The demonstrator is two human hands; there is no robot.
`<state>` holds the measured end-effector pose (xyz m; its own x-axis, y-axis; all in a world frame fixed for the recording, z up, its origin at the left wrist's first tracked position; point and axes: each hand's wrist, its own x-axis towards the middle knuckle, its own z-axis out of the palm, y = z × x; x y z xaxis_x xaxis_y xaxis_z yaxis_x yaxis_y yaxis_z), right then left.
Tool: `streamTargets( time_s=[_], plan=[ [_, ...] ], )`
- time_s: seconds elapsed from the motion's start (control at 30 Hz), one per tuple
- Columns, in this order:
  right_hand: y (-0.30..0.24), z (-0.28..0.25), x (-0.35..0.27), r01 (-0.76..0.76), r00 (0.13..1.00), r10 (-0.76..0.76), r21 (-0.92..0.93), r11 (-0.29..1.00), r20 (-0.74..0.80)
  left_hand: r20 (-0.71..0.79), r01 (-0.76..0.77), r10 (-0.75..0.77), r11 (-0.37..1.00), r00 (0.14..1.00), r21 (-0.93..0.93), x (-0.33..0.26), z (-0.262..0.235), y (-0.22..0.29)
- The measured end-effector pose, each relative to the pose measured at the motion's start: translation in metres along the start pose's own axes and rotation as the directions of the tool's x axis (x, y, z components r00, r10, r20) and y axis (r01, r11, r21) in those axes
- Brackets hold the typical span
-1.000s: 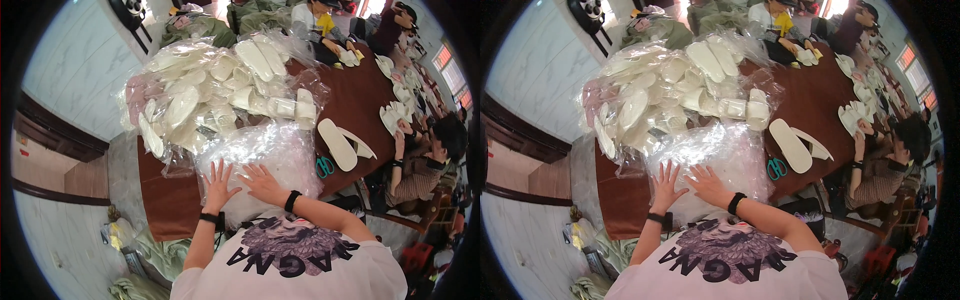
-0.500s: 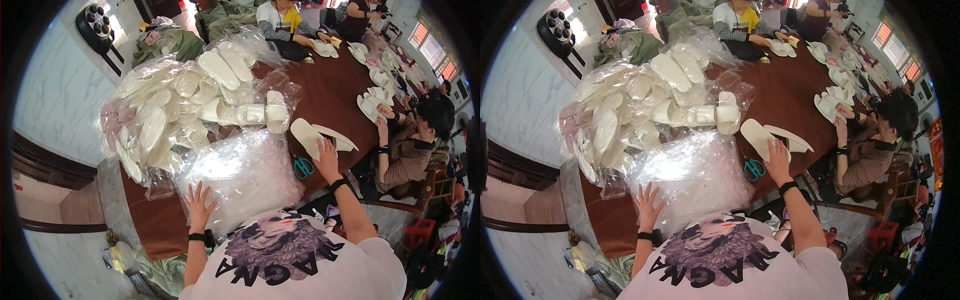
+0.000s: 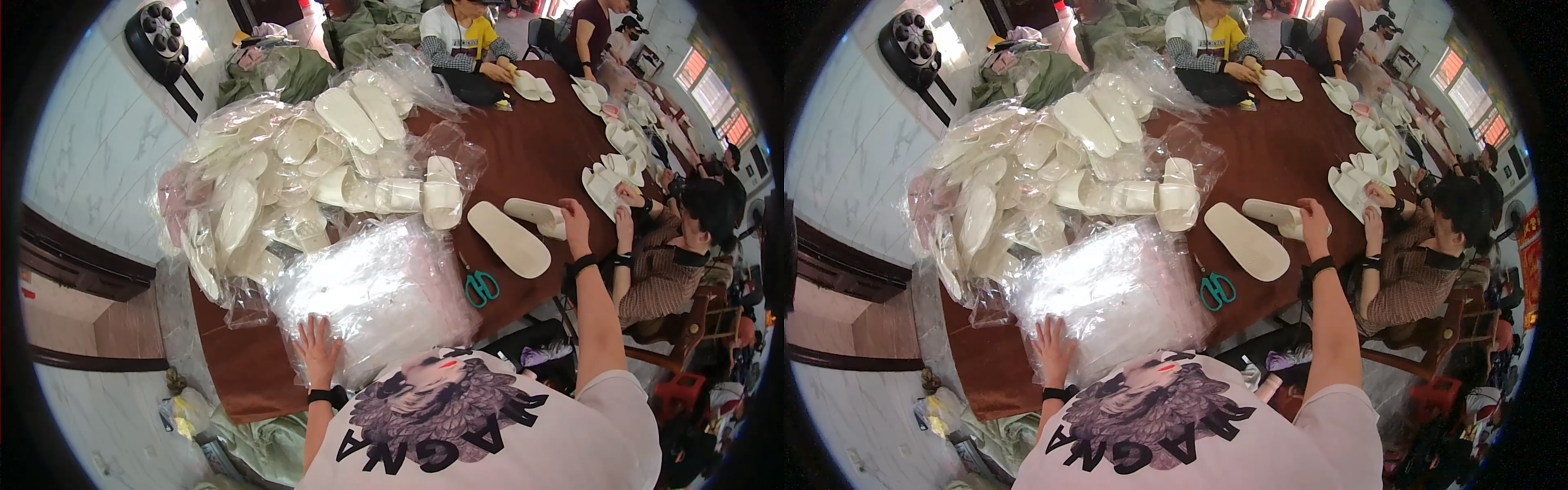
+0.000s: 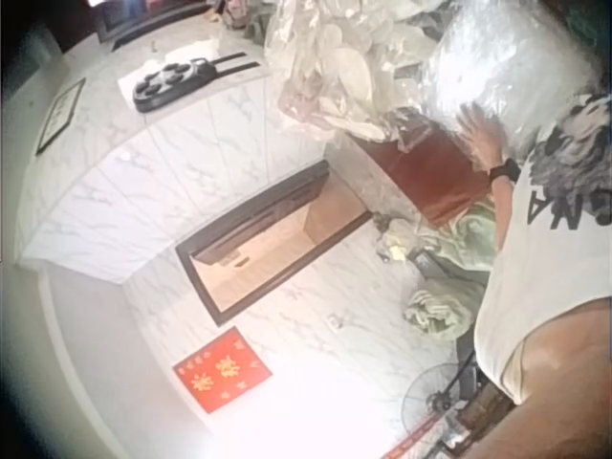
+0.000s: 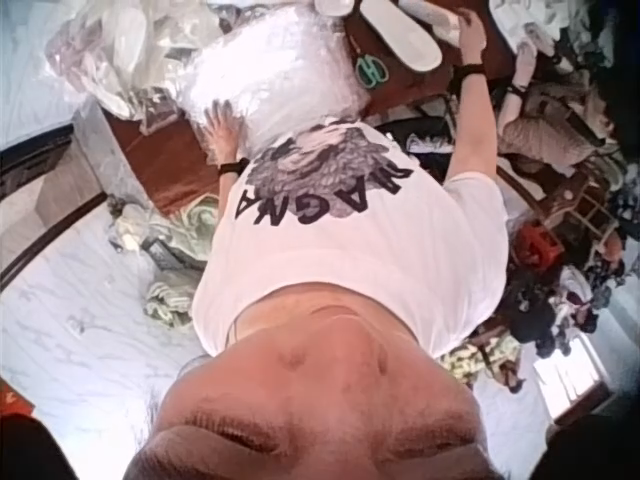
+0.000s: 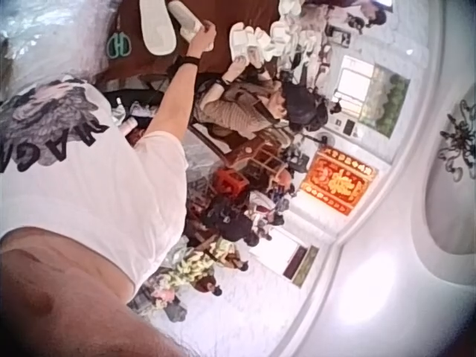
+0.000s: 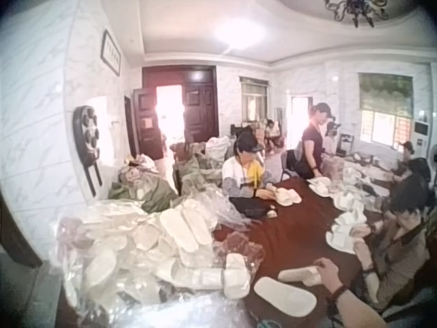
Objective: Sorting and packing foam slippers and components into plastic bags.
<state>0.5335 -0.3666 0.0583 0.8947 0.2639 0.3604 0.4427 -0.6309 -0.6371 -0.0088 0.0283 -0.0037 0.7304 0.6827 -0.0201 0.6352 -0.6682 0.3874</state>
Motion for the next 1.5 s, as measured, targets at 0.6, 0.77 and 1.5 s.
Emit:
streamTargets(
  time_s=[0.6,0.77,1.5],
  plan=[
    [-0.007,0.021,-0.040,-0.273,0.752,0.217,-0.006,0.962,0.623,-0.044,0.055,-0.056,0.998,0.997,-0.023,-0.001,0.009,0.005],
    [0.011,-0.023,0.055,0.230,0.938,-0.047,-0.518,0.824,0.343,-0.018,0.067,-0.067,0.998,0.998,0.001,-0.002,0.013,-0.001],
    [-0.167,0.203,0.092,-0.078,0.757,-0.126,0.279,0.957,0.641,-0.020,0.122,-0.122,0.992,0.992,0.014,-0.014,0.013,-0.005]
  ],
)
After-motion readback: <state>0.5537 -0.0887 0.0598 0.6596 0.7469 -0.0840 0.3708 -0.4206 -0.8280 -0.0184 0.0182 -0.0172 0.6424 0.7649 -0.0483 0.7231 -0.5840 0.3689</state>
